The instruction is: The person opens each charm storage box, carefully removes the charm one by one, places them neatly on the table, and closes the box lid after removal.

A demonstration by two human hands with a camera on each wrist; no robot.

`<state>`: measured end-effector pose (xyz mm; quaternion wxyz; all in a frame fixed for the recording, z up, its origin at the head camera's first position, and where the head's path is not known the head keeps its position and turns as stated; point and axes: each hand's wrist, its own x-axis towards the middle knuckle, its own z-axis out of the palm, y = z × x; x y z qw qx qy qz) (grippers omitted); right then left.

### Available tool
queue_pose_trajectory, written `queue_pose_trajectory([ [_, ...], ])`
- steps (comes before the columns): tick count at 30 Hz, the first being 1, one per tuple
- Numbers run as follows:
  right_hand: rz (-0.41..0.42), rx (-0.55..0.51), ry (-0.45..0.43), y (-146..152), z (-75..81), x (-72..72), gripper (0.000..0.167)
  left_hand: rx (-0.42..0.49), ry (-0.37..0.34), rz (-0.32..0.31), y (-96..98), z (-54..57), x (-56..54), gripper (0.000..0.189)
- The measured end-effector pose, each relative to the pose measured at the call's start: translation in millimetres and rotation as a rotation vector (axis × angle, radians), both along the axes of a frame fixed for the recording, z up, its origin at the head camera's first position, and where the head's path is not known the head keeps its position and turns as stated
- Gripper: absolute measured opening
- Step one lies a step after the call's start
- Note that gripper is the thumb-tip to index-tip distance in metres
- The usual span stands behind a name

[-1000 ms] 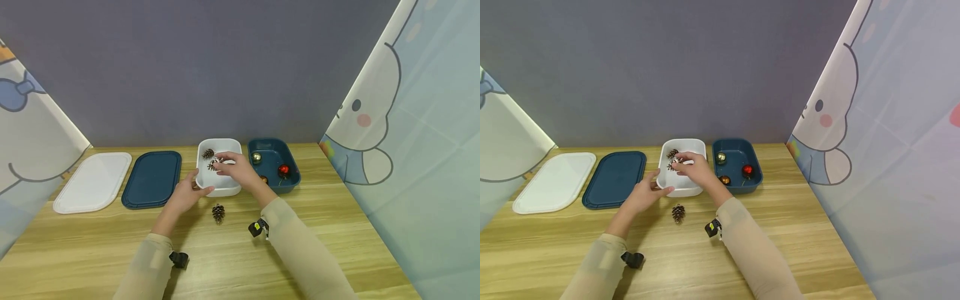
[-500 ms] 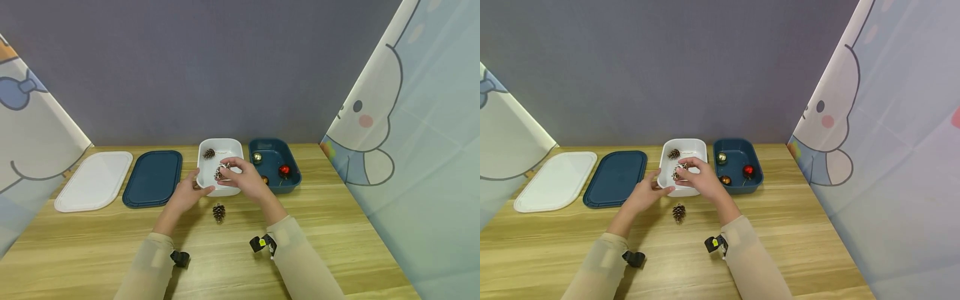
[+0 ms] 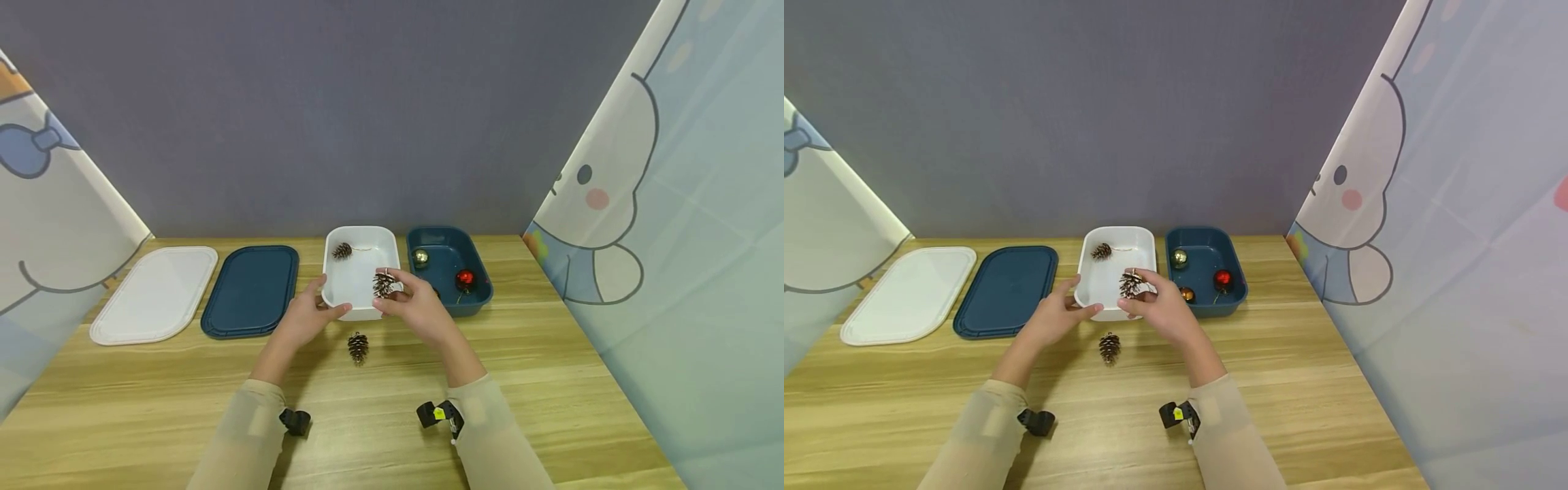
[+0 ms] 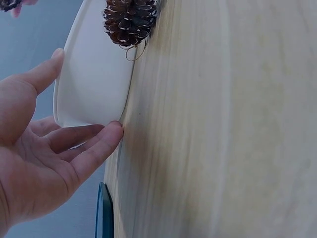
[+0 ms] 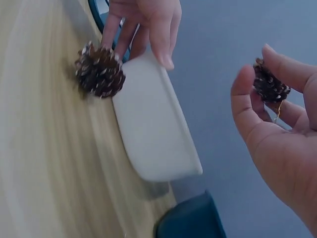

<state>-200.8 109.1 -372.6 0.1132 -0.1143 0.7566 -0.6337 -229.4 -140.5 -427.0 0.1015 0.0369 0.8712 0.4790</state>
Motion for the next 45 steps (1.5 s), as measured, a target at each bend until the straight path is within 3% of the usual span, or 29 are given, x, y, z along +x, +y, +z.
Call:
queue_pose_trajectory([
  [5,0.029,0.052,0.02,11,-5.8,4.5,0.069,-0.013,0.015,0.008,-1.4,1.3,-0.5,0.103],
  [11,0.019,0.109,0.016,23,-11.0,9.8,0.068,0.004,-0.018,0.009,-1.2,2.4,0.8,0.104],
  [19,0.093,0.119,0.023,28,-18.7,11.7,0.07,0.006,-0.006,0.014,-1.4,4.7,3.0,0.102],
  [30,0.119,0.377,0.027,33,-28.0,15.8,0.072,0.017,-0.004,0.017,-0.3,2.9,2.7,0.102],
  [45,0.191,0.524,-0.009,51,-44.2,16.5,0.063,0.015,-0.029,0.015,1.3,-1.5,1.1,0.104],
])
